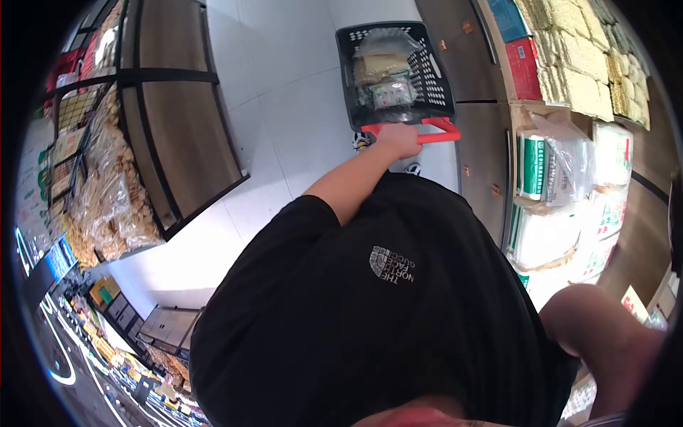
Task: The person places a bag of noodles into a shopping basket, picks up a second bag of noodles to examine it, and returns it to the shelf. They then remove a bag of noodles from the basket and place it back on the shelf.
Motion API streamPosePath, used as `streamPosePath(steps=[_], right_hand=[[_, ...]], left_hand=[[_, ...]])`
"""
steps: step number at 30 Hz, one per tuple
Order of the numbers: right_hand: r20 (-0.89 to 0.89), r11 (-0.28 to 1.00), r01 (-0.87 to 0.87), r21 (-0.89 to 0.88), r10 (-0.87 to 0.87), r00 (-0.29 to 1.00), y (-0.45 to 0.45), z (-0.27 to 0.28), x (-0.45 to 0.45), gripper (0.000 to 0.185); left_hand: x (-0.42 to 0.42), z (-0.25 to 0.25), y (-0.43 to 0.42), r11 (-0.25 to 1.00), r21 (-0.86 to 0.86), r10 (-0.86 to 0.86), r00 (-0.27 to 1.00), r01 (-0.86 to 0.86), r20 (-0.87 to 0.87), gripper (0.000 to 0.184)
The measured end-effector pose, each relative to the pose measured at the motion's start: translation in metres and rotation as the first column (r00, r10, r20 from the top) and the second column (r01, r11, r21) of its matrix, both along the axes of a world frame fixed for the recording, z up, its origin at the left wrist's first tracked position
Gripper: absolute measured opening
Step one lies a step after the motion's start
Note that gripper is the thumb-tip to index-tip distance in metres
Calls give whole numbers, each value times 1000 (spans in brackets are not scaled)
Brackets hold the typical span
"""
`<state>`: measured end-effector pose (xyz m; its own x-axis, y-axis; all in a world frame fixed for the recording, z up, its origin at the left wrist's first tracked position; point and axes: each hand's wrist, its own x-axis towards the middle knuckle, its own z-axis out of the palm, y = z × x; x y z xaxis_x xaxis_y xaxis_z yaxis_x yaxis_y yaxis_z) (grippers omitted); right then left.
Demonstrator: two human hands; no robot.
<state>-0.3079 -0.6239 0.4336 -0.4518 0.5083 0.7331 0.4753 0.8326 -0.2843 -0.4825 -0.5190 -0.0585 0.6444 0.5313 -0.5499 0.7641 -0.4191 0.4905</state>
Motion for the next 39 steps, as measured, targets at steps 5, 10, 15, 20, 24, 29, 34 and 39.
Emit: streamPosePath(steps=[5, 10, 15, 20, 24, 29, 34, 39], right_hand=[[117, 715, 602, -356, -605, 787, 65, -142, -49, 33], [786, 449, 802, -394, -288, 547, 73, -303, -28, 71], [884, 463, 829, -314, -177, 433, 97, -409, 1, 79], [781, 346, 724, -596, 44, 622, 154, -473, 21, 52], [638, 401, 516, -757, 283, 716, 185, -500, 21, 29], [572, 263, 512, -818, 470, 673, 210, -468, 25, 27], [497, 240, 436, -867, 476, 726, 235, -479, 36, 27], [491, 248, 424, -871, 495, 717, 273, -467, 42, 28]], left_hand=[[-1, 2, 36, 1000, -18, 22, 999, -22, 28, 38], [7, 1, 66, 1000, -7, 30, 999, -30, 45, 38], [4, 1, 93, 1000, -26, 18, 998, -16, 62, 37], [0, 11, 113, 994, -106, -13, 999, 10, -31, 35], [1, -10, 116, 992, -106, -77, 996, 71, -53, 32], [6, 11, 128, 989, -110, -113, 981, 96, -160, 31], [14, 15, 158, 984, -154, -123, 972, 92, -203, 28], [21, 14, 187, 987, -151, -87, 974, 56, -208, 26]])
